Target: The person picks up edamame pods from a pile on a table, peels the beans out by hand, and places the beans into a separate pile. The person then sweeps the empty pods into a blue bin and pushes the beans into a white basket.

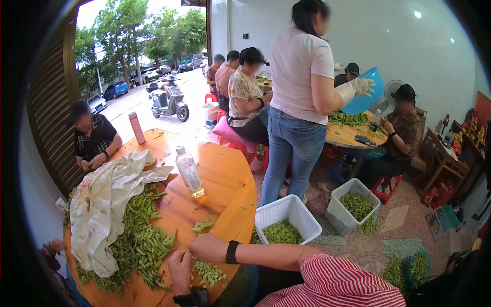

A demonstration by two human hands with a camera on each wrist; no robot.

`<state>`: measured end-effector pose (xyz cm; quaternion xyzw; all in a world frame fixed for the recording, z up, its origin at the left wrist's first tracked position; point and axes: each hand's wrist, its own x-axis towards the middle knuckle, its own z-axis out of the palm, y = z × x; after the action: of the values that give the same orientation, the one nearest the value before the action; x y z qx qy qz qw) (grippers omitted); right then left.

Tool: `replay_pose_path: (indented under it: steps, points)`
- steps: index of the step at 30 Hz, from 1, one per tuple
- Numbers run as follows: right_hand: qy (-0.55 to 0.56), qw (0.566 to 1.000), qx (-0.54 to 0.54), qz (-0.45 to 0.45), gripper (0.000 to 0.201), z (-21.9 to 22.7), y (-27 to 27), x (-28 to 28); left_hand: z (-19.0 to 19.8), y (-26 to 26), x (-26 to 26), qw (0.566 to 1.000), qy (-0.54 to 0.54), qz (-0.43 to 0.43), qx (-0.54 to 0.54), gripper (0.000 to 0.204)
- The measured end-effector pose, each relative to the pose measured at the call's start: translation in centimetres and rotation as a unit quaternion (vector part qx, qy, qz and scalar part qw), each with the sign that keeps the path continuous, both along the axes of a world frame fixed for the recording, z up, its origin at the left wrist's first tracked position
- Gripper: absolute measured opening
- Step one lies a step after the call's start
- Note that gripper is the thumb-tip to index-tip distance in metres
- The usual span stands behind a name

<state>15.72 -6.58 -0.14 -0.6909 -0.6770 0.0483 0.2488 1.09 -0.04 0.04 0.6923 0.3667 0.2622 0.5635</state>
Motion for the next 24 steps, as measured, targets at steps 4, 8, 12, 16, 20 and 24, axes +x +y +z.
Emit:
replay_pose_path:
  steps: [4,8,12,16,20,24]
  points:
    - [-0.032,0.999,-0.002,0.009,0.016,-0.1,-0.5,0.0,-0.3,0.3,-0.3,0.999,-0.008,-0.031,-0.011,0.017]
    - [-0.042,0.999,-0.007,0.019,0.017,0.0,-0.6,0.2,0.4,-0.1,-0.4,0.999,0.002,-0.047,-0.018,0.016]
    - [-0.024,0.999,-0.027,0.026,0.016,1.1,-1.2,0.6,0.9,-0.5,-0.3,0.998,0.003,-0.056,-0.026,0.018]
    - [0.012,1.0,0.021,0.012,0.015,0.6,-1.1,0.5,1.4,-0.8,-0.4,0.998,-0.005,-0.06,-0.035,0.018]
    - [0.052,0.999,0.013,-0.002,0.013,0.3,-0.9,0.3,1.4,-0.6,-0.6,0.997,0.006,-0.066,-0.036,0.016]
    - [0.052,0.999,-0.001,0.016,0.011,0.2,-0.9,0.4,0.8,-0.6,-0.6,0.998,0.008,-0.065,-0.023,0.016]
